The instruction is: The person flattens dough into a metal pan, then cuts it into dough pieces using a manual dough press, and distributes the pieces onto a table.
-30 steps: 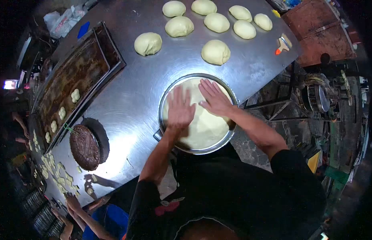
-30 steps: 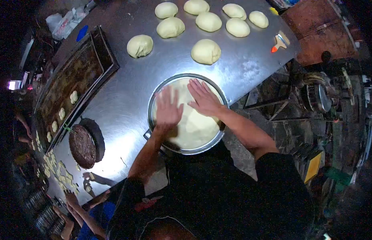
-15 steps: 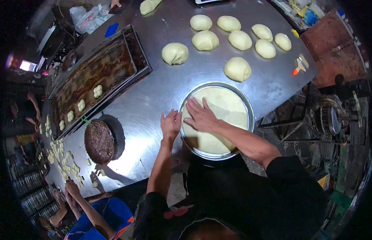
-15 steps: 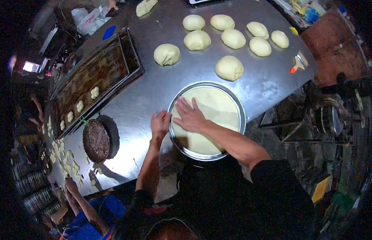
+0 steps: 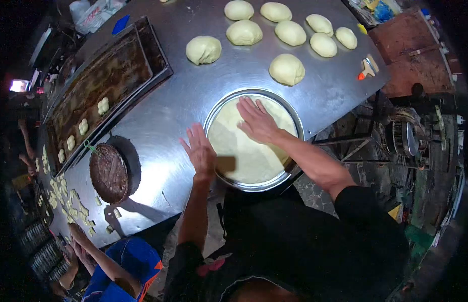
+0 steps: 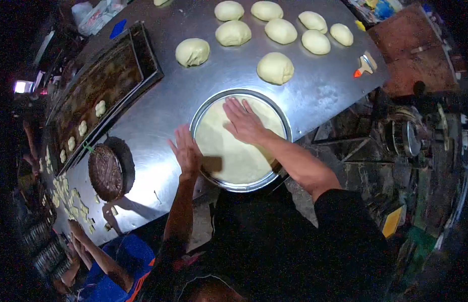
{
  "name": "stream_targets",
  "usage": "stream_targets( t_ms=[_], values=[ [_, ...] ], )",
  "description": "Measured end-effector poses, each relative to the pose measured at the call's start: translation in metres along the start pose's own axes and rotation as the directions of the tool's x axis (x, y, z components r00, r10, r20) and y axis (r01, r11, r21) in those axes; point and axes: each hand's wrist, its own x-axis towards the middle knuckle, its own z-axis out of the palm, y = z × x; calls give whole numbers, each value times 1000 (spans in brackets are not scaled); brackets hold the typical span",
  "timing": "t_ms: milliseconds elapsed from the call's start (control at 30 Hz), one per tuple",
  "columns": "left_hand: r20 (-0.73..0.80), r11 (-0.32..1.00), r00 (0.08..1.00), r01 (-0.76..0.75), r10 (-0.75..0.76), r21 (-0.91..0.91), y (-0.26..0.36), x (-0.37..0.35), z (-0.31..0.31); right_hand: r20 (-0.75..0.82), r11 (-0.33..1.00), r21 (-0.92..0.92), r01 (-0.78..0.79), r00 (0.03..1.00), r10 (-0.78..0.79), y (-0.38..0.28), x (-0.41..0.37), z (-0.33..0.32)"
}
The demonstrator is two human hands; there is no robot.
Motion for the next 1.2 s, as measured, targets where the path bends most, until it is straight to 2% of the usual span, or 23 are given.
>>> stream_targets(
  t_ms=[33,67,133,167,267,333,400,433,533,567,600,633,667,733,800,833,867,900,967,1000,1033,1067,1200],
  values=[
    [1,937,1000,-3,3,351,13,-5,-4,-23,996,-81,40,999,-42,-3,-5,-7],
    [13,941,1000,-9,5,337,22,2,3,-12,996,-85,28,1000,-29,0,-1,-16],
    [-32,878,881,-473,472,-77,40,23,20,170,955,278,-100,984,54,0,10,-36],
    [147,885,882,-461,448,67,49,28,24,68,985,141,-99,994,90,1,0,-39],
    [119,933,934,-348,337,94,43,22,42,-76,998,-66,-22,997,17,26,-12,-15],
    [66,935,950,-313,306,166,42,11,31,146,973,191,-132,984,105,18,-2,-38],
    [149,978,982,-141,118,151,41,-2,24,-61,977,-123,-172,984,166,15,-30,-2],
    [144,978,982,-142,120,153,43,10,16,-30,989,-86,-119,993,117,7,-41,-10],
    [147,803,845,-535,515,263,50,30,4,71,997,-10,-81,994,82,13,-20,-14],
    [134,832,849,-528,512,169,39,27,13,120,971,150,-186,978,169,4,-19,-30],
    [101,853,856,-515,507,83,30,32,23,114,975,138,-175,981,160,7,-22,-27],
    [91,859,862,-505,498,88,31,32,29,25,988,-24,-152,988,152,8,-30,-19],
    [97,891,901,-432,422,139,33,24,31,-61,973,-173,-151,988,142,8,-40,-8],
    [110,919,938,-346,330,190,39,-1,31,30,997,-50,-56,998,57,13,-21,-18],
    [156,977,984,-117,90,178,39,-15,21,129,987,76,-144,983,134,2,-11,-34],
    [137,974,987,-108,81,201,31,-27,23,30,989,-49,-142,989,143,5,-23,-17],
    [314,980,949,-30,-33,196,47,-17,-4,-63,973,-169,-160,987,151,9,-40,5],
    [173,973,969,-200,179,115,52,-3,-9,-65,986,-112,-126,991,119,2,-45,-4],
    [-15,845,845,-534,534,-12,55,18,6,-2,993,22,-118,993,118,4,-38,-21],
    [150,811,804,-584,575,23,52,28,19,35,982,159,-106,994,102,5,-38,-23],
    [178,834,821,-552,542,12,45,26,26,-51,992,25,-127,990,128,3,-48,-24],
    [199,859,843,-512,500,6,40,27,34,-106,985,-94,-143,986,133,17,-64,-3],
    [165,905,900,-420,404,72,44,5,29,-75,985,18,-174,982,174,4,-76,-13]
  ],
)
